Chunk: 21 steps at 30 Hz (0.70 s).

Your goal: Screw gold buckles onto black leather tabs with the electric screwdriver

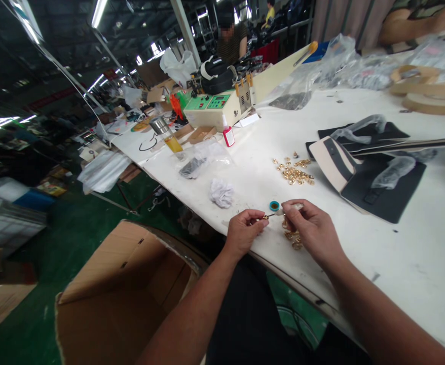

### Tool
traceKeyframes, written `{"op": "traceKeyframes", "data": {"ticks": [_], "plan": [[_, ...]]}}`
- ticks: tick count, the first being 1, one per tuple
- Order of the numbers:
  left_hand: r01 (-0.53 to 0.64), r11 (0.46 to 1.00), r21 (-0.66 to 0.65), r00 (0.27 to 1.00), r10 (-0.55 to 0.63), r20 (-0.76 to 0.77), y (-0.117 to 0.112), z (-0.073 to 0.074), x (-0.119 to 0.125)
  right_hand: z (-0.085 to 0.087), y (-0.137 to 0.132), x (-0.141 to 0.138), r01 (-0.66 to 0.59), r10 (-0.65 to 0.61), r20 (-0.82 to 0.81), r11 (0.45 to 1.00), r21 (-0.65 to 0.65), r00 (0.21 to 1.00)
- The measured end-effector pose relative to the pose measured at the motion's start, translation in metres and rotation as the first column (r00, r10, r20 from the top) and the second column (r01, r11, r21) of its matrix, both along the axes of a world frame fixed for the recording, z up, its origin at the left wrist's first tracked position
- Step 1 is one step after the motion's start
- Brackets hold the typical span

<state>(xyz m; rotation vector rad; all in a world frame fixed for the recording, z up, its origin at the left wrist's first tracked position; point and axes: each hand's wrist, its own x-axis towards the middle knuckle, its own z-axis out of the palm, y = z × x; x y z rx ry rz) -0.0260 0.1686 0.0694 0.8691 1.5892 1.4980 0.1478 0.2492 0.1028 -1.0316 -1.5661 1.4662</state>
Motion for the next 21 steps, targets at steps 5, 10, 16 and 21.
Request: {"op": "traceKeyframes", "data": {"ticks": [5, 10, 16, 21], "plan": [[-0.003, 1.0, -0.024, 0.997, 0.001, -0.074, 0.0, -0.004, -0.002, -0.004, -0.002, 0.0, -0.004, -0.004, 0.056, 0.991, 0.132, 0.998], [-0.013, 0.998, -0.057, 0.991, 0.006, -0.135, -0.002, -0.005, -0.002, -0.007, -0.003, -0.001, -0.011, -0.027, 0.129, 0.959, 0.284, 0.991], [-0.015, 0.997, -0.075, 0.981, 0.0, -0.196, -0.002, -0.002, 0.001, -0.008, 0.002, -0.006, 0.004, -0.002, 0.029, 0.998, -0.061, 1.0], [-0.014, 0.996, -0.092, 0.972, -0.008, -0.234, 0.0, -0.001, 0.0, -0.007, 0.009, -0.004, 0.043, -0.123, -0.247, 0.95, -0.308, 0.961]]}}
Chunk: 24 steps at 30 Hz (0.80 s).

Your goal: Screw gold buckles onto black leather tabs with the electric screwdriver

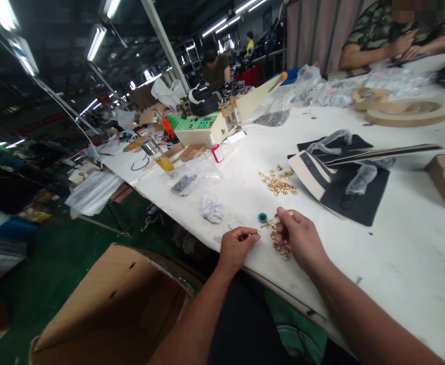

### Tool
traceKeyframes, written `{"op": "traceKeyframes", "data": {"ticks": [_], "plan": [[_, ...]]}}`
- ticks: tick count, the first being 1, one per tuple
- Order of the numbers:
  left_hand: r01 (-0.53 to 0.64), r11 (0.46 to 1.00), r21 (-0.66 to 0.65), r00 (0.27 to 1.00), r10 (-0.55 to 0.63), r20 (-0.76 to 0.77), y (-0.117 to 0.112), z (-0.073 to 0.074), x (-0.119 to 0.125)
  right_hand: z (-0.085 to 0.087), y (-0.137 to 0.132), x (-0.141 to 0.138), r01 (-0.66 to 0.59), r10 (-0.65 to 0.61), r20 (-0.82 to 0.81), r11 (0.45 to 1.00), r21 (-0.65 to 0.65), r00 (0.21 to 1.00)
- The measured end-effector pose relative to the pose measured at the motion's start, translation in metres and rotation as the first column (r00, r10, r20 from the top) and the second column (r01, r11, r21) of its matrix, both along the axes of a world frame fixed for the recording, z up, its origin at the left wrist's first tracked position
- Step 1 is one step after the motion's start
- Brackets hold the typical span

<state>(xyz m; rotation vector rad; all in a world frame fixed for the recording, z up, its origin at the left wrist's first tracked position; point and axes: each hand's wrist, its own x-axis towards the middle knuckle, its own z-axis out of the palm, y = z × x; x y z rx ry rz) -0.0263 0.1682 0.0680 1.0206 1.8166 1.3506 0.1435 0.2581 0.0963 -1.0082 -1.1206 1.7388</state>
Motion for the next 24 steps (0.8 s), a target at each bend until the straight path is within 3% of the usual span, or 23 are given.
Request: {"op": "traceKeyframes", "data": {"ticks": [5, 7, 11, 14, 17, 21, 24], "plan": [[0.014, 0.999, -0.036, 0.997, -0.017, -0.08, 0.001, 0.008, 0.0, 0.011, 0.014, 0.016, 0.236, -0.228, -0.111, 0.97, 0.064, 0.967], [0.047, 0.998, -0.047, 0.991, -0.052, -0.121, 0.005, 0.017, 0.004, 0.014, 0.022, 0.021, 0.288, -0.28, -0.174, 0.957, 0.022, 0.944], [0.248, 0.959, -0.135, 0.929, -0.275, -0.249, 0.023, 0.042, 0.012, 0.015, 0.034, 0.025, 0.339, -0.347, -0.283, 0.938, -0.076, 0.894], [0.342, 0.907, -0.245, 0.801, -0.418, -0.428, 0.051, 0.055, 0.012, 0.014, 0.039, 0.027, 0.367, -0.377, -0.292, 0.926, -0.092, 0.879], [0.299, 0.922, -0.244, 0.709, -0.386, -0.59, 0.091, 0.059, 0.008, 0.014, 0.042, 0.027, 0.379, -0.391, -0.293, 0.92, -0.101, 0.872], [0.286, 0.927, -0.243, 0.591, -0.37, -0.717, 0.143, 0.051, 0.005, 0.014, 0.044, 0.028, 0.377, -0.394, -0.307, 0.919, -0.113, 0.866], [0.306, 0.91, -0.28, 0.488, -0.403, -0.774, 0.168, 0.042, 0.005, 0.014, 0.046, 0.028, 0.374, -0.395, -0.31, 0.919, -0.126, 0.865]]}}
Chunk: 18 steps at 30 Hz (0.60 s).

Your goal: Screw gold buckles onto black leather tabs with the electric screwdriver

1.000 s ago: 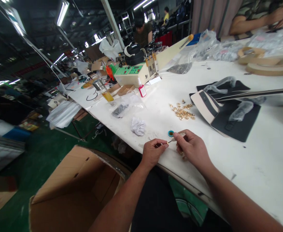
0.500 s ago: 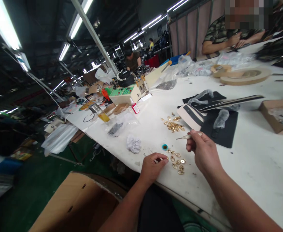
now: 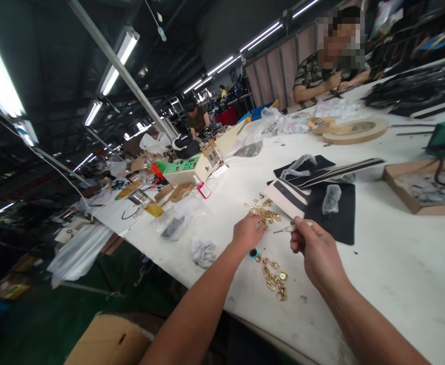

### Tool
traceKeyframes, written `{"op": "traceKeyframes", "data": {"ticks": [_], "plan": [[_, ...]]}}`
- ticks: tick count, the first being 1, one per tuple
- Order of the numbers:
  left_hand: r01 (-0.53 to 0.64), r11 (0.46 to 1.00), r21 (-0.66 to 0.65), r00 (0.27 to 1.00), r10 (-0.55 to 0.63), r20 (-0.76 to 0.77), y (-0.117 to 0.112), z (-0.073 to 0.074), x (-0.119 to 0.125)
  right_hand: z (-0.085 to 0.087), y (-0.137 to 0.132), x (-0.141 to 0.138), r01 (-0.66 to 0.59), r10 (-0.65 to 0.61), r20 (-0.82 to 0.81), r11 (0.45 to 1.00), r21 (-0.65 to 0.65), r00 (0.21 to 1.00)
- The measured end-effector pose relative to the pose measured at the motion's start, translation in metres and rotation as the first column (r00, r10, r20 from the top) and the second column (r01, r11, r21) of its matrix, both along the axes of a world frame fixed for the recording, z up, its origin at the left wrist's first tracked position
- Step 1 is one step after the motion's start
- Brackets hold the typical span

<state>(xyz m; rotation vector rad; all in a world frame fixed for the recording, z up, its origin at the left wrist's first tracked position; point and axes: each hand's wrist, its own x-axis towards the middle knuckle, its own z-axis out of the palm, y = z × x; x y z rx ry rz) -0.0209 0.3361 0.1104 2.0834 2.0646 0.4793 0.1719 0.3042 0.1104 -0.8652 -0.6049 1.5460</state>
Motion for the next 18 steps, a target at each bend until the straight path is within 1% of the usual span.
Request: {"op": "traceKeyframes", "data": {"ticks": [2, 4, 11, 15, 18], "plan": [[0.034, 0.999, -0.011, 0.998, -0.034, -0.058, 0.009, -0.004, 0.0, 0.0, 0.001, 0.0, -0.006, 0.006, -0.003, 1.0, -0.004, 1.0], [0.059, 0.998, -0.02, 0.992, -0.061, -0.108, 0.013, -0.006, 0.0, 0.001, 0.002, 0.0, -0.014, 0.014, -0.003, 1.0, -0.003, 1.0], [0.114, 0.992, -0.05, 0.963, -0.123, -0.241, 0.013, -0.002, 0.001, -0.001, 0.001, -0.001, -0.037, 0.037, -0.007, 0.999, -0.012, 0.999], [0.133, 0.989, -0.059, 0.957, -0.143, -0.252, 0.015, -0.001, 0.001, -0.001, 0.002, -0.001, -0.037, 0.037, 0.006, 0.999, -0.013, 0.999], [0.152, 0.987, -0.057, 0.965, -0.161, -0.207, 0.016, -0.002, -0.001, -0.002, 0.002, -0.001, -0.042, 0.042, 0.019, 0.999, -0.006, 0.999]]}}
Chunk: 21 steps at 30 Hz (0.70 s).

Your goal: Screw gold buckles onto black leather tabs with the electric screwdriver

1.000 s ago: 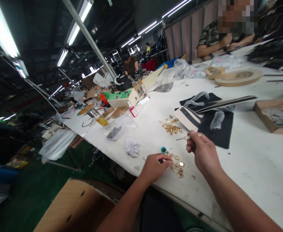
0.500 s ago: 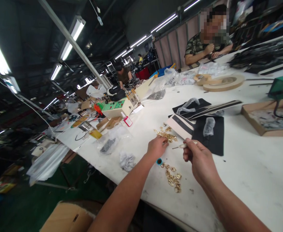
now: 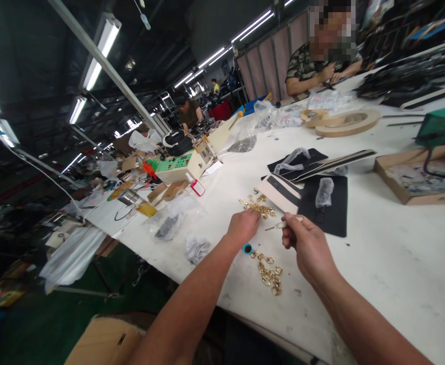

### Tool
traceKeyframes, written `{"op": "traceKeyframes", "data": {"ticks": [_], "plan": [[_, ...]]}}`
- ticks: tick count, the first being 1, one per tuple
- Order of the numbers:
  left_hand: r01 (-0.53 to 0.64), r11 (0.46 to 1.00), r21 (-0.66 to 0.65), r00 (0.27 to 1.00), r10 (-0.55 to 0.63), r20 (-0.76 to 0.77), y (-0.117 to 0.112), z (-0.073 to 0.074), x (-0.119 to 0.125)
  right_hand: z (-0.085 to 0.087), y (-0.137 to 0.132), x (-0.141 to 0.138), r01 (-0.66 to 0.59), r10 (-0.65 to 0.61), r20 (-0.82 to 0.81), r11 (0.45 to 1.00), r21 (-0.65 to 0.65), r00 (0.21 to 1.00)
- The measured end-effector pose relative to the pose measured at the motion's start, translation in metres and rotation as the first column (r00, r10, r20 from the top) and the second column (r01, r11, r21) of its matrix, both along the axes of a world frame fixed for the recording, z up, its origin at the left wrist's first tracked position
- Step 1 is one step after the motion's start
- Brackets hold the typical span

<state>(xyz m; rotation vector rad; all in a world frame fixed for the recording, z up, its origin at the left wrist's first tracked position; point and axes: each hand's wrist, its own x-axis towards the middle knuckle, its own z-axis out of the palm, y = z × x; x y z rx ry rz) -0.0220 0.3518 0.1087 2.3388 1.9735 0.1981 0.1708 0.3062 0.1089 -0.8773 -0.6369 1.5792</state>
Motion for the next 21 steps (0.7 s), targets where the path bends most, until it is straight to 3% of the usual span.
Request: {"op": "traceKeyframes", "data": {"ticks": [4, 8, 13, 17, 21], "plan": [[-0.029, 0.999, 0.013, 0.989, 0.027, 0.144, -0.002, 0.0, -0.006, 0.001, -0.002, -0.001, -0.021, 0.02, 0.03, 1.0, 0.006, 0.999], [-0.178, 0.983, 0.049, 0.916, 0.147, 0.372, -0.015, 0.001, -0.019, 0.004, -0.009, -0.001, -0.129, 0.115, 0.191, 0.99, 0.064, 0.975], [-0.364, 0.928, -0.081, 0.666, 0.32, 0.674, -0.062, -0.002, -0.038, 0.0, -0.019, -0.007, -0.304, 0.191, 0.511, 0.941, 0.147, 0.838], [-0.413, 0.891, -0.189, 0.43, 0.374, 0.822, -0.109, -0.011, -0.038, -0.012, -0.024, -0.02, -0.426, 0.122, 0.751, 0.876, 0.225, 0.648], [-0.45, 0.862, -0.236, 0.254, 0.376, 0.891, -0.14, -0.02, -0.028, -0.026, -0.022, -0.03, -0.502, 0.06, 0.855, 0.83, 0.244, 0.515]]}}
